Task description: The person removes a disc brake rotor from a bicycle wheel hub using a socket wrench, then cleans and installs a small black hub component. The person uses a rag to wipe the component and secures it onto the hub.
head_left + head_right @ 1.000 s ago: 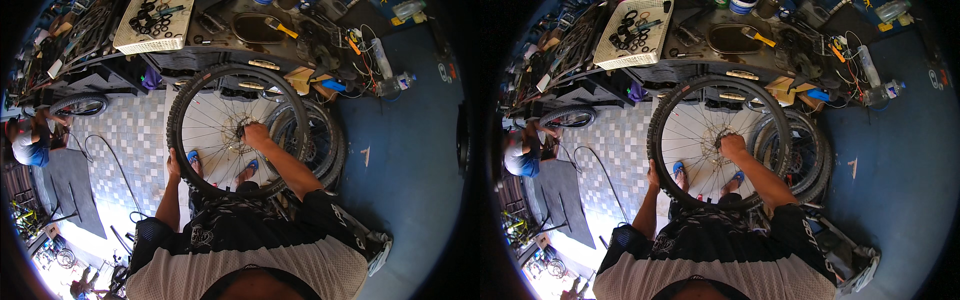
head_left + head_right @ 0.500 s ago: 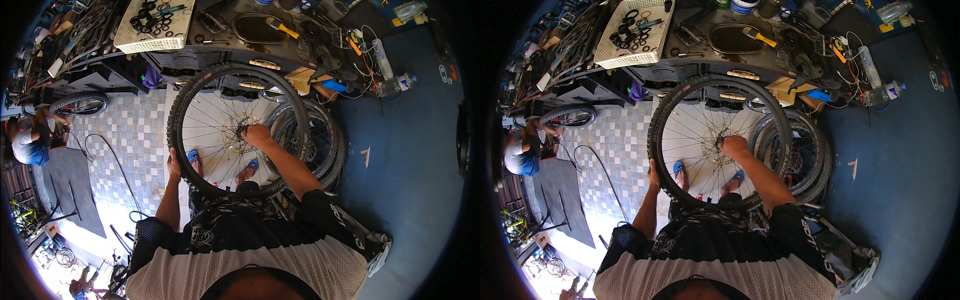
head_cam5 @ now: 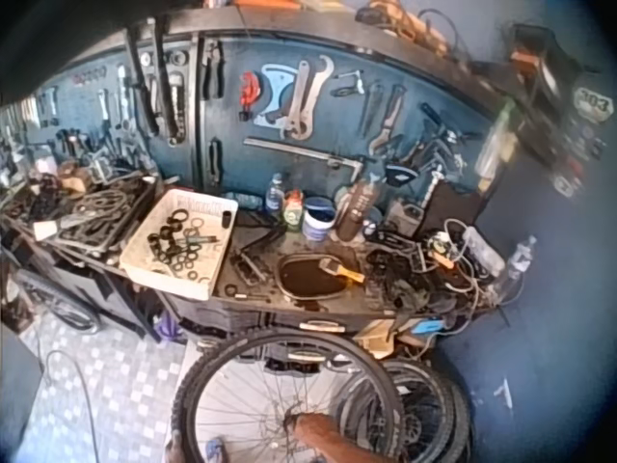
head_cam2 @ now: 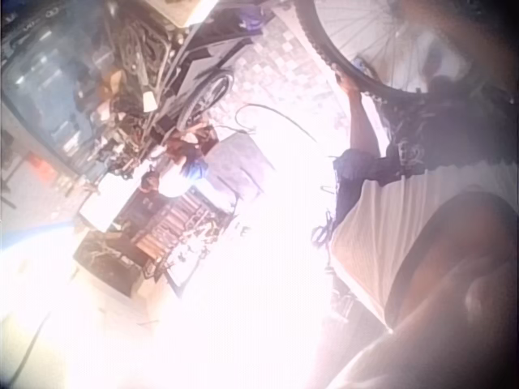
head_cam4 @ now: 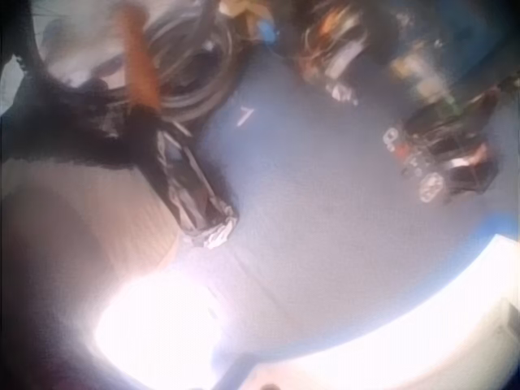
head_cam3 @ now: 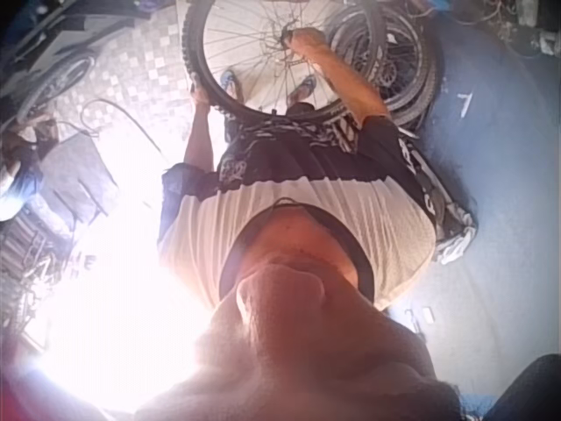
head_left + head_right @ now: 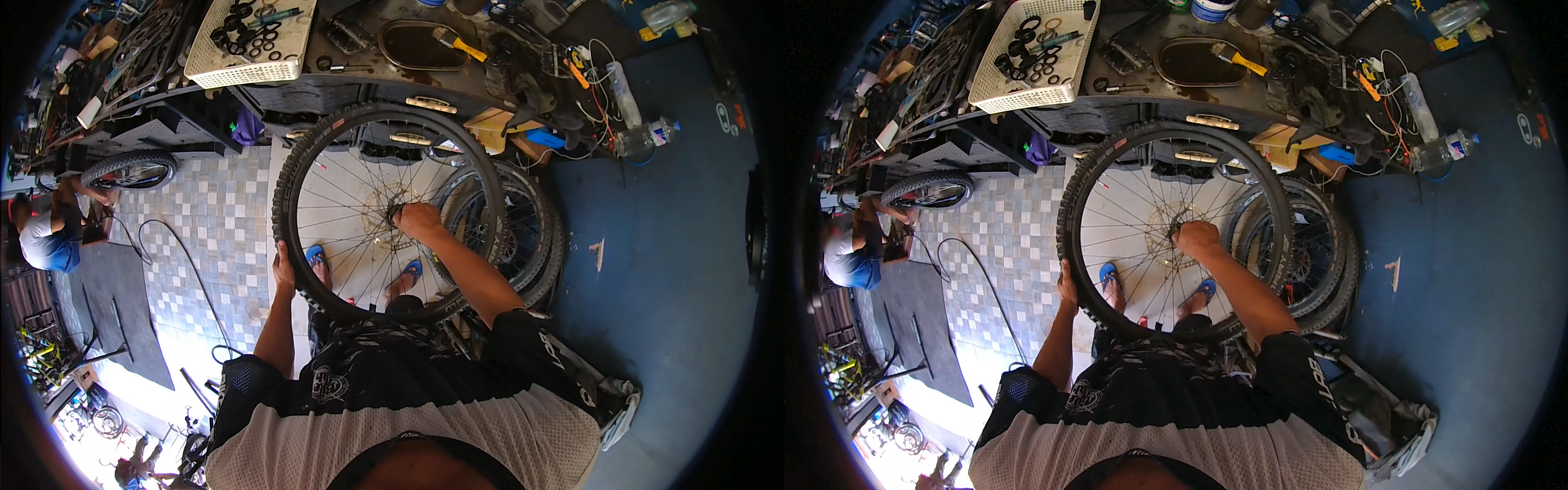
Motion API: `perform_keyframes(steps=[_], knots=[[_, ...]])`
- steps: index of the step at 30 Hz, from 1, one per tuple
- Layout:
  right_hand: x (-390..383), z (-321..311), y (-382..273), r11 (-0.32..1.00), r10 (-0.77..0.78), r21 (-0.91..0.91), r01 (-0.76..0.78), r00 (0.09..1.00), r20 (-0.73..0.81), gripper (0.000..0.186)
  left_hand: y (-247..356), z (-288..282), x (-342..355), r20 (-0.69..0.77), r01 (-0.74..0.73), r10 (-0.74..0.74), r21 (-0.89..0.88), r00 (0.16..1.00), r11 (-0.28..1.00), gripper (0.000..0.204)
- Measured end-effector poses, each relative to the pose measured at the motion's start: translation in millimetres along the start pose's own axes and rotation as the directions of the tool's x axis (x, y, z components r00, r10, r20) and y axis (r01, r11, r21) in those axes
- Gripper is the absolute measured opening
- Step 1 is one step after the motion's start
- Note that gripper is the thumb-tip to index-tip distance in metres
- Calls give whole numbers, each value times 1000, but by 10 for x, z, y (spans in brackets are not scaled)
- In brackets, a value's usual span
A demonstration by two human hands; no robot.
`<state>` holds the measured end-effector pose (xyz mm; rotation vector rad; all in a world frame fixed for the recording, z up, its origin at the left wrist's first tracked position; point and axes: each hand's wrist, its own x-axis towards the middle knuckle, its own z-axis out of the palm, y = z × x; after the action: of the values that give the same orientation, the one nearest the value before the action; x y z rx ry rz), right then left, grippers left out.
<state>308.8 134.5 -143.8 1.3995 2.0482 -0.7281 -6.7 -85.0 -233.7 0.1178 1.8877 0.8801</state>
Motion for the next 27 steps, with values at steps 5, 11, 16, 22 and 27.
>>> perform_keyframes(steps=[5,11,16,22,27], knots=[[-23,187,33,936,-319,-280,212,844,-430,44,26,46,-29,-62,-17,14,-46,998,999,101],[-31,87,-22,1000,10,-24,-13,994,-111,30,16,-8,-5,26,47,-47,-10,999,999,109],[-111,52,-36,966,-171,-225,128,968,-185,35,5,-13,16,6,38,-38,-17,999,999,110],[-48,98,2,996,-61,-68,51,987,-146,40,41,0,-24,15,65,-65,-10,998,998,111],[-32,181,108,935,188,322,-146,977,-104,52,78,-4,-26,1,36,-36,13,999,999,111]])
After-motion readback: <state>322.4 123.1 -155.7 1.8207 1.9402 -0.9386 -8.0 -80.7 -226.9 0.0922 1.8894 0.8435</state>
